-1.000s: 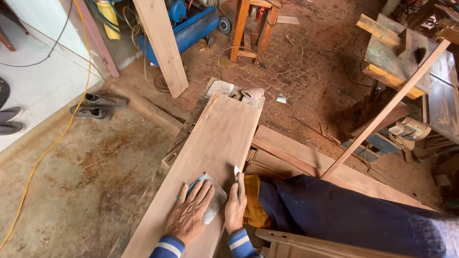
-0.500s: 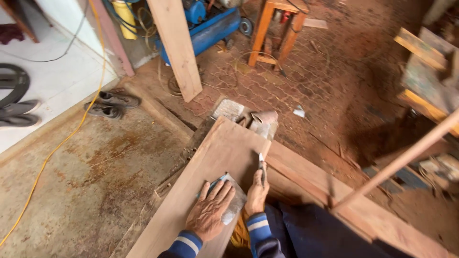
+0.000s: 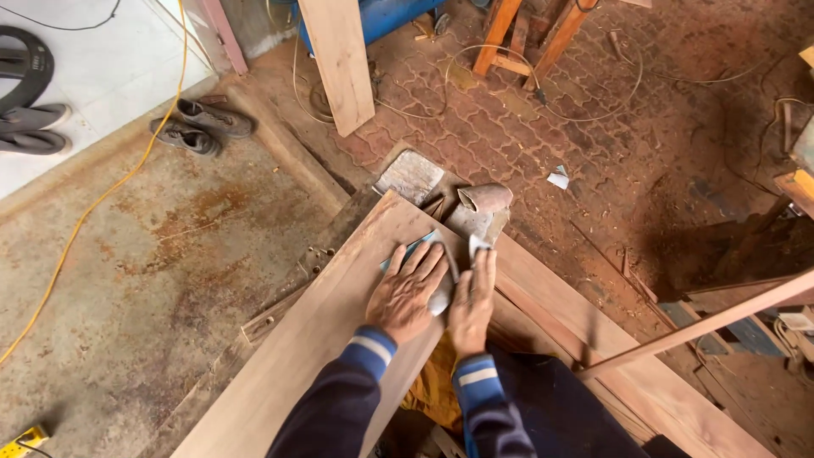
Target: Sanding a wooden board using manual sandpaper and an electric orbital sander.
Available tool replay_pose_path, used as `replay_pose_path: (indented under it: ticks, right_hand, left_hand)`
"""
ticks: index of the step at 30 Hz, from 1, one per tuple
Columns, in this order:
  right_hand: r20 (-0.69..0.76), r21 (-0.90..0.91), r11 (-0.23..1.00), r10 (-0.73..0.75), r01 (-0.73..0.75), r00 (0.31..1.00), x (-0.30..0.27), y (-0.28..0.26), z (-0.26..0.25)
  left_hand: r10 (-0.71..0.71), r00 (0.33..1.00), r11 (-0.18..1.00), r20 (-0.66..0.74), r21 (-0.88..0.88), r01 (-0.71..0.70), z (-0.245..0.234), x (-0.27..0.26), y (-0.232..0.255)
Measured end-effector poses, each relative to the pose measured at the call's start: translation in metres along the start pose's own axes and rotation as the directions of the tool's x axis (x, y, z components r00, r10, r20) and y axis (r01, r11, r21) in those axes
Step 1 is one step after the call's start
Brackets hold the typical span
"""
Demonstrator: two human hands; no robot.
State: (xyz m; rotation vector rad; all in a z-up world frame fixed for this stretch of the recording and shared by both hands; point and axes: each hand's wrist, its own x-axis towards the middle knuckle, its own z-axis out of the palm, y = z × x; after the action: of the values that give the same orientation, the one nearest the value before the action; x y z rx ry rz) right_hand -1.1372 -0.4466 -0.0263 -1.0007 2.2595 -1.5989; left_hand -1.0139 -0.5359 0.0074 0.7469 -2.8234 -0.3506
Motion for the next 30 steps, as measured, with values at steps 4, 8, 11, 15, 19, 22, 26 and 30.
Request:
replay_pose_path:
  ticks: [4,8,11,15,19,22,26,30]
  right_hand:
    - [0.143,-0.251,0.946,-0.175,0.207,0.974,-0.094,-0.034,0.006]
    - [0.303,-0.189,0.962,-0.134,0.198,0.943,-0.25,-0.05,0.015]
    - [0.317,-0.145,0.973,-0.126,0.179,0.94,-0.288,-0.037,0.031]
    - [0.183,-0.056,0.994,-0.078,0.089,0.98,-0.265,-0.033,0.035]
    - [0.044,0.126,0.991,0.043,-0.049,0.998,-0.207,-0.027,0.03]
    - [0.005,0.321,0.923,0.223,-0.213,0.975,-0.119,-0.037,0.018]
    - [0.063,0.553,0.734,0.436,-0.395,0.898,-0.018,-0.031,0.012]
    - [0.058,0.567,0.787,0.255,-0.242,0.965,-0.003,-0.002,0.009]
  left_hand:
    - [0.054,0.997,0.999,-0.058,0.01,-0.053,-0.026,-0.091,0.002]
    - [-0.036,0.993,0.995,0.111,-0.091,0.046,-0.04,-0.229,0.006]
    - [-0.031,0.993,0.993,-0.111,0.109,0.044,0.076,-0.387,0.005]
    - [0.051,0.903,0.929,-0.427,0.351,0.114,0.074,-0.341,-0.01]
    - [0.001,0.984,0.994,-0.177,0.109,0.019,0.0,-0.216,0.012]
    - [-0.014,0.994,0.999,0.111,-0.044,0.019,-0.034,-0.11,0.024]
    - [0.0,0.994,1.0,0.107,-0.004,0.0,-0.005,0.0,0.006]
    - [-0.062,0.997,0.992,-0.049,0.104,0.067,0.023,0.024,0.005]
